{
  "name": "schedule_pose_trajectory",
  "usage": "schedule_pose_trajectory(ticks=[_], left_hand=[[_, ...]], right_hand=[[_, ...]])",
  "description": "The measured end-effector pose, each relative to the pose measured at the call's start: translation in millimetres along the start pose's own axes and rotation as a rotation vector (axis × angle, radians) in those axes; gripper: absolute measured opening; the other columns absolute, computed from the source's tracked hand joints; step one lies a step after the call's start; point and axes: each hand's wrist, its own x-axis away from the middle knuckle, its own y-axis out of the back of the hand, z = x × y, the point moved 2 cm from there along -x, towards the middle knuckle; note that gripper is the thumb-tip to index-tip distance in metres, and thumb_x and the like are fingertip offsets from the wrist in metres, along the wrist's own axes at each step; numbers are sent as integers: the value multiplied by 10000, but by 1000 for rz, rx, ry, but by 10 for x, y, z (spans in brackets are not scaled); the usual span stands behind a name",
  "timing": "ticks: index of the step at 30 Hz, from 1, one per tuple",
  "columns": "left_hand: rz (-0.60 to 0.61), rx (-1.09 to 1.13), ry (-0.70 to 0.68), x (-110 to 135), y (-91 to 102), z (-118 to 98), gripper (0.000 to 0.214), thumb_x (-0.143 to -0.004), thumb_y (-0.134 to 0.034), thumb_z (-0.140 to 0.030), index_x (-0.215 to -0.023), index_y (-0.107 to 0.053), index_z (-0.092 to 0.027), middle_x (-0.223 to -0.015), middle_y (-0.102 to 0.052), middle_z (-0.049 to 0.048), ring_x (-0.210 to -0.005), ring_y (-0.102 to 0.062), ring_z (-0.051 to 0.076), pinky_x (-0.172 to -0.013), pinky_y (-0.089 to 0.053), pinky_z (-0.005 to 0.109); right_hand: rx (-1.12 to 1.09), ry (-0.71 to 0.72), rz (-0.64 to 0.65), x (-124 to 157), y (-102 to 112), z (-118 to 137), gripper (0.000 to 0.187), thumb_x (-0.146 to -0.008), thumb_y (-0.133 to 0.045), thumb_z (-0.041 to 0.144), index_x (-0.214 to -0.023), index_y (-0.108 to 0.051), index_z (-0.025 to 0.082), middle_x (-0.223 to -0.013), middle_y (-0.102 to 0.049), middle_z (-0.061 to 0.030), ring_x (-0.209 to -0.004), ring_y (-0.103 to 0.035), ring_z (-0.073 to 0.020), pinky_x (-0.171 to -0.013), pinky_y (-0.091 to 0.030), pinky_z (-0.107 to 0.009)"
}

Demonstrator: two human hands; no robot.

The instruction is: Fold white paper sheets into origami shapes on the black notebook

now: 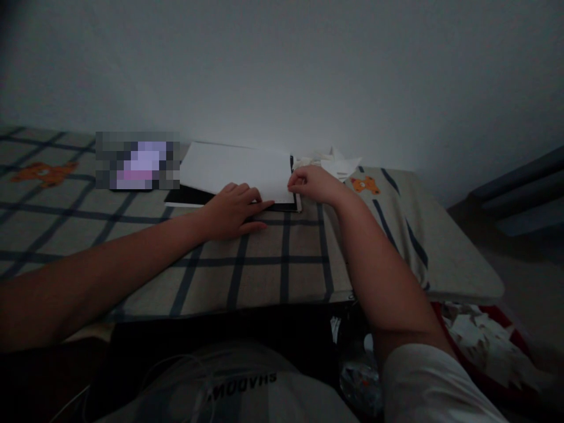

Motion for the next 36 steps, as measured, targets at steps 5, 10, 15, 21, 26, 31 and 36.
schedule_pose_trajectory(ticks=[5,10,15,21,26,31,36], left_hand=[[-5,-41,-4,6,11,-13,636,-1045,-338,-612,-1430,-594,-174,-1202,-652,137,-1087,-552,305,-882,-382,420],[39,-9,7,26,46,-17,585,-1056,-372,-550,-1349,-639,-120,-1205,-684,141,-1084,-586,296,-898,-430,402],[83,29,37,174,63,-37,603,-1066,-372,-520,-1420,-578,-77,-1420,-624,150,-1186,-598,294,-1003,-455,396],[93,92,35,399,81,-15,635,-1074,-349,-523,-1484,-517,-69,-1554,-518,152,-1368,-536,280,-1152,-383,379],[86,135,28,473,91,49,607,-1076,-335,-515,-1499,-515,-119,-1586,-484,132,-1417,-509,269,-1176,-369,398],[85,162,10,548,88,105,570,-1080,-333,-492,-1518,-499,-166,-1611,-448,121,-1491,-429,243,-1234,-295,433],[115,207,22,616,53,159,598,-1081,-326,-485,-1540,-459,-126,-1643,-384,146,-1531,-364,252,-1272,-240,470]], right_hand=[[-22,98,-24,-36,-240,160,124,-849,-671,243,-912,-747,168,-784,-693,-26,-695,-577,-144,-663,-415,-277],[21,113,53,-57,-389,211,87,-871,-650,213,-881,-725,169,-825,-716,-46,-731,-604,-154,-703,-439,-284],[56,114,71,-105,-407,151,60,-872,-644,195,-870,-699,173,-850,-722,-57,-753,-617,-166,-710,-452,-288],[57,111,87,-115,-404,157,44,-872,-644,187,-847,-679,177,-851,-717,-55,-758,-611,-163,-710,-448,-283],[50,85,104,-87,-383,191,50,-884,-646,185,-838,-664,176,-857,-717,-60,-761,-614,-165,-705,-450,-284],[63,59,111,-81,-373,224,46,-890,-648,176,-851,-671,172,-889,-727,-68,-779,-625,-168,-718,-455,-283],[56,58,120,-75,-367,225,54,-893,-658,210,-863,-684,173,-920,-738,-78,-796,-633,-175,-732,-464,-289]])
